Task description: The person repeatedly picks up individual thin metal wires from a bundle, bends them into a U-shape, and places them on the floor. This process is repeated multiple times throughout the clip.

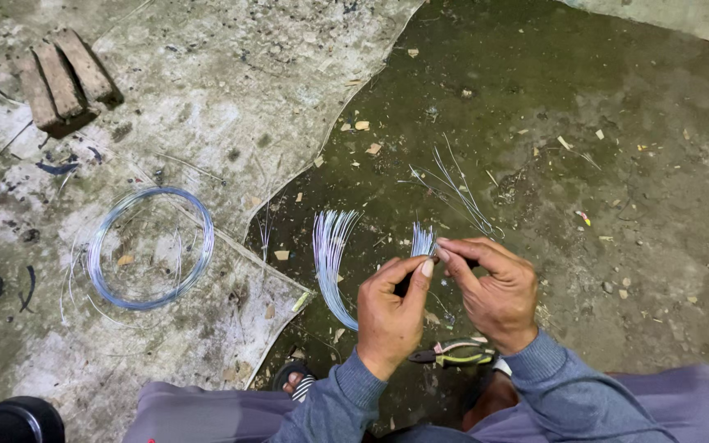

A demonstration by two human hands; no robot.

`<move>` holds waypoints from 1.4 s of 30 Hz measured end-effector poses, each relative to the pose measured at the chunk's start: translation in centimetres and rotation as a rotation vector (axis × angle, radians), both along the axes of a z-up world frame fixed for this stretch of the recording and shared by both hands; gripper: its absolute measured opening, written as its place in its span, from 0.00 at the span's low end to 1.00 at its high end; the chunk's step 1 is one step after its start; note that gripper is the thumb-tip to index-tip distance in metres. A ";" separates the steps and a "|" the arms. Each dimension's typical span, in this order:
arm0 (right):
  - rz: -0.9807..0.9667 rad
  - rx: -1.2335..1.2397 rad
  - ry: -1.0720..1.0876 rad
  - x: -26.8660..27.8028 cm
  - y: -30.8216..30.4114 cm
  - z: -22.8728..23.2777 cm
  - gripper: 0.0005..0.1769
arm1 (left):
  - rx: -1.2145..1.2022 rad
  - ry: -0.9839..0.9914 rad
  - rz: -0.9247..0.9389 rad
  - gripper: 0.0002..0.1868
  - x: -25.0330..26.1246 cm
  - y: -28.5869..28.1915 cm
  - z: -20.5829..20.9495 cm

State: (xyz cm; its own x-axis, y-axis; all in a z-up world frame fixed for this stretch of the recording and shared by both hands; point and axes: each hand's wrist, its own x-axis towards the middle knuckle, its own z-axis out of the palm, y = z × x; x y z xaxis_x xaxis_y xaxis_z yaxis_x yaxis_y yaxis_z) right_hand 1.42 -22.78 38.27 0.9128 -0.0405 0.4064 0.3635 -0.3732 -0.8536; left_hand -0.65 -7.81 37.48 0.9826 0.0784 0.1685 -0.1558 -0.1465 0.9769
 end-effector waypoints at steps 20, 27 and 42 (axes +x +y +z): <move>0.303 0.186 0.533 -2.8 2.9 -5.8 0.11 | -1.095 0.076 -0.064 0.10 2.7 4.1 -3.4; 0.406 0.109 0.513 -1.7 0.9 -2.8 0.06 | -1.117 -0.028 -0.217 0.09 2.8 6.2 -3.5; 0.367 -0.430 -0.096 -0.9 -6.4 6.6 0.08 | -0.995 -0.327 -0.259 0.09 1.4 12.7 0.3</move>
